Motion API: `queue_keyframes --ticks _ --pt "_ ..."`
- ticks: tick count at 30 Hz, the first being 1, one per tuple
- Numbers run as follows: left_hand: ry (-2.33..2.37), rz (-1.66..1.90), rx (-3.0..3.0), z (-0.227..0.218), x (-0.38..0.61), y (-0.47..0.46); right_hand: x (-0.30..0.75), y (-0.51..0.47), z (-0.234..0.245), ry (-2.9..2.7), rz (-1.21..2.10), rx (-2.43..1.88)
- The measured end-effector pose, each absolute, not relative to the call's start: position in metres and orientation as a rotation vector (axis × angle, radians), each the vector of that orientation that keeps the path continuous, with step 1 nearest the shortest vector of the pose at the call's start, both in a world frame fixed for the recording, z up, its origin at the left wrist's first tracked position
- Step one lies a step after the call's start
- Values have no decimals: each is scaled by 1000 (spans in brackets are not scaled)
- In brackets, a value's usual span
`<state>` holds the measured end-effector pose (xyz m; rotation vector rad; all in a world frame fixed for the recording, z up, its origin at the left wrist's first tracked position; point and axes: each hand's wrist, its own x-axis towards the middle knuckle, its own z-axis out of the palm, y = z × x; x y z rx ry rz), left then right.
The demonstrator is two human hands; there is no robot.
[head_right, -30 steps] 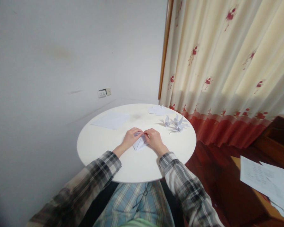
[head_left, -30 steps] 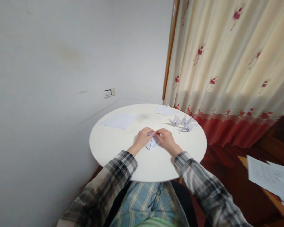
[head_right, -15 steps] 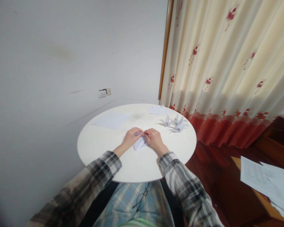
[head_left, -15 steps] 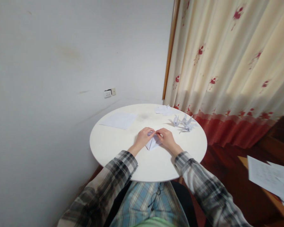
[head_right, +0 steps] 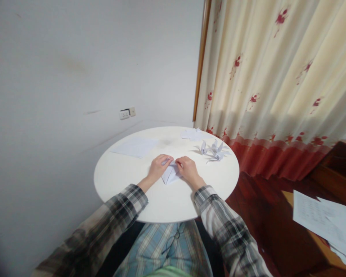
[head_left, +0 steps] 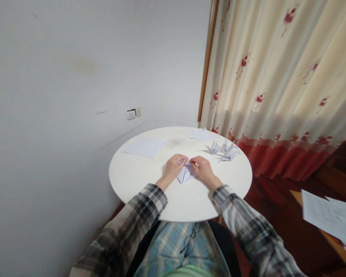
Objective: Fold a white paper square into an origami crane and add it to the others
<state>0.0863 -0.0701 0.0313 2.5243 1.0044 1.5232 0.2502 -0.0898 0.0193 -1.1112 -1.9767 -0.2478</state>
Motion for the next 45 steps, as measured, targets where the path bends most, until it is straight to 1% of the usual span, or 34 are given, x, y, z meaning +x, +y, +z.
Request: queue_keyframes --ticks 24,36,45 --pt "1061 1502 2453 34 85 -74 250 -91 20 -1987 -233 -1118" --pt "983 1519 2432 31 87 -69 251 -91 21 -1979 -238 -1134" --pt "942 1514 2438 25 86 -63 251 -93 23 -1973 -236 -1063"
